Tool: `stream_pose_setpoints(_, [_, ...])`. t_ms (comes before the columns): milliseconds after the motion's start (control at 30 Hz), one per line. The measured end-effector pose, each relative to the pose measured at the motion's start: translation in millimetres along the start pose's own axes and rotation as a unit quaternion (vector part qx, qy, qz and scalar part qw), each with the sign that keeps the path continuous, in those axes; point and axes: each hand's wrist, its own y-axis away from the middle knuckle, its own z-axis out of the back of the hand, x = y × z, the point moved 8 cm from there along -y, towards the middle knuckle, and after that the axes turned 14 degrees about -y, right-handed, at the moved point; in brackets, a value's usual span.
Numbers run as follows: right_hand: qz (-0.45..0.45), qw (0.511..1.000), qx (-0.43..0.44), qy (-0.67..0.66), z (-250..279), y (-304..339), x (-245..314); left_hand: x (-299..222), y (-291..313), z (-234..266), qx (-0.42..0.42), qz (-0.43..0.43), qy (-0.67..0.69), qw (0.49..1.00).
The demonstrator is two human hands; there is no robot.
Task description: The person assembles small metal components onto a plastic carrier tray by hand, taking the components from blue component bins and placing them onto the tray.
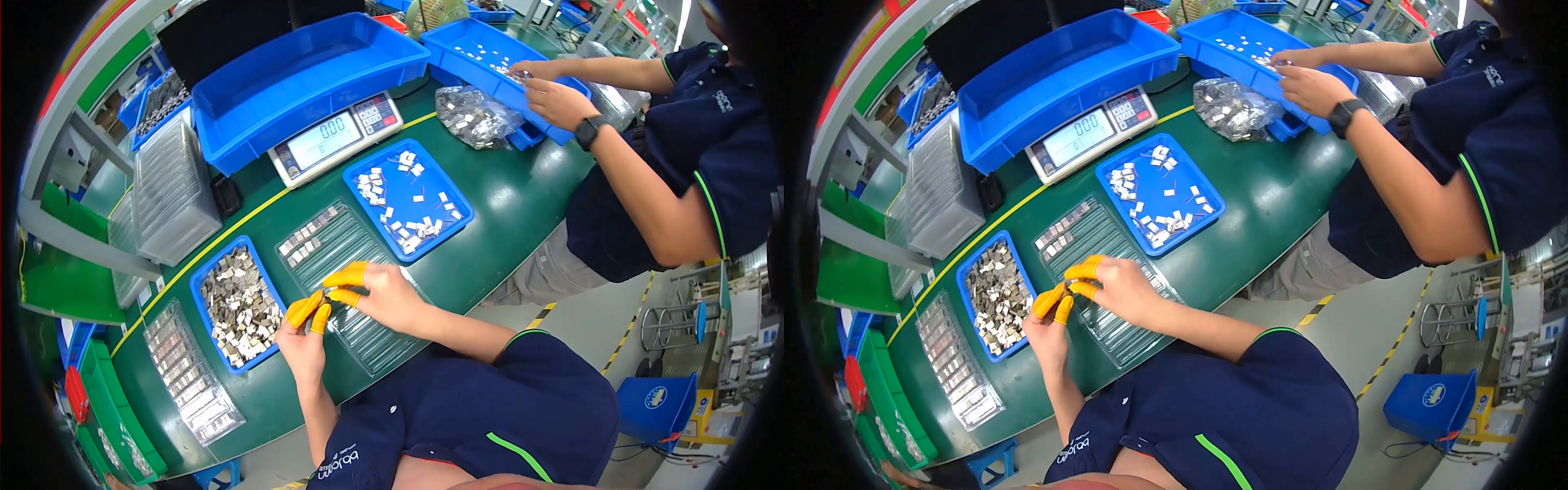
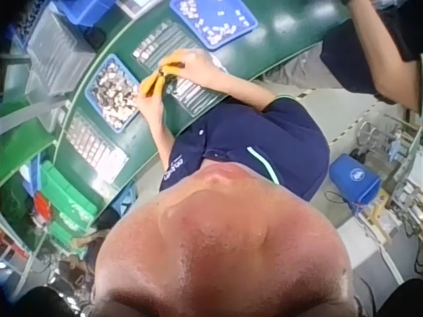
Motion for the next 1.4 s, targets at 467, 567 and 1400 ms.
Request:
stream_pose_setpoints(467, [-0.094,0.974,-0.039,-0.202,10.3,0.6,-6.5,-25.3,-5.7,0.1,-0.012,0.06,0.113,0.992])
stream_pose_setpoints(567, [-0.117,0.966,-0.045,-0.225,8.6,4.6,-11.2,-19.5,-3.9,-1.3,-0.015,0.073,0.111,0.991])
stream_pose_setpoints(1400, [0.022,0.977,0.058,0.205,-1.0,-17.4,-41.6,22.9,1.8,36.8,-0.101,0.085,0.049,0.99])
